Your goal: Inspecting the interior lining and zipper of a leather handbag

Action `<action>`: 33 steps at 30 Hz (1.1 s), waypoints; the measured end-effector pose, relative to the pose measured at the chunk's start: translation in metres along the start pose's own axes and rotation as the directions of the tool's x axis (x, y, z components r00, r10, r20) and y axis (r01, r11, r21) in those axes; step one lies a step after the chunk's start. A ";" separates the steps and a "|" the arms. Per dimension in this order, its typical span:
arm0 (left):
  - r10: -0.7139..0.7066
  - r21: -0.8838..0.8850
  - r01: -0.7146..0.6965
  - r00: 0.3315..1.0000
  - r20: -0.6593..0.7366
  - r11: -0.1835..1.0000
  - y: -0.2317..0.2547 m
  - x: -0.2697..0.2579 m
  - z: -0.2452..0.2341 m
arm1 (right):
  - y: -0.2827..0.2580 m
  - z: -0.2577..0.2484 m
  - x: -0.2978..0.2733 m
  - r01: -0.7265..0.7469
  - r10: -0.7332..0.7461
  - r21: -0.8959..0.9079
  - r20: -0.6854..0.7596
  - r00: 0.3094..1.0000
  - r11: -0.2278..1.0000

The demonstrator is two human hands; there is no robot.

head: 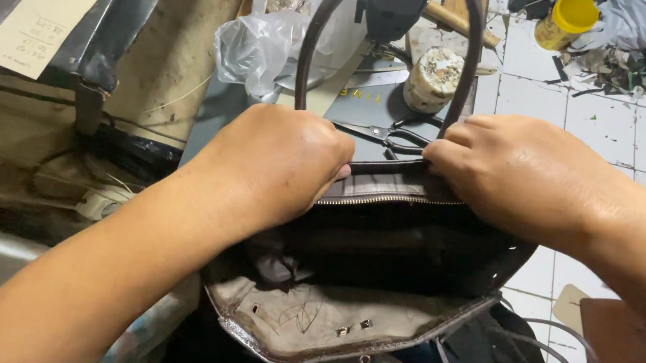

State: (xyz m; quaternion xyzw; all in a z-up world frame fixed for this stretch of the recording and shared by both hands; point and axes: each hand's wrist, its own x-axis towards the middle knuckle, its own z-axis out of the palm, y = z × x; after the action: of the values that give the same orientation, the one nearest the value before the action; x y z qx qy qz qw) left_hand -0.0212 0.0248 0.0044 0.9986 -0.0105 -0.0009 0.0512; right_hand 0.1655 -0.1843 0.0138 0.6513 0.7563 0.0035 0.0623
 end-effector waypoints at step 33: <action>0.185 -0.023 -0.190 0.974 -0.134 0.982 0.041 0.062 0.030 | 0.007 -0.001 -0.063 -0.416 0.447 0.330 -0.019 0.895 0.847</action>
State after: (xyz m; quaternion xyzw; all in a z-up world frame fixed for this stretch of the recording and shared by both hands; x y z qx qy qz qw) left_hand 0.0396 -0.0203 -0.0208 0.9900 -0.1014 0.0693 0.0692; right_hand 0.1816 -0.2448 0.0210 0.8049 0.5831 -0.0736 -0.0817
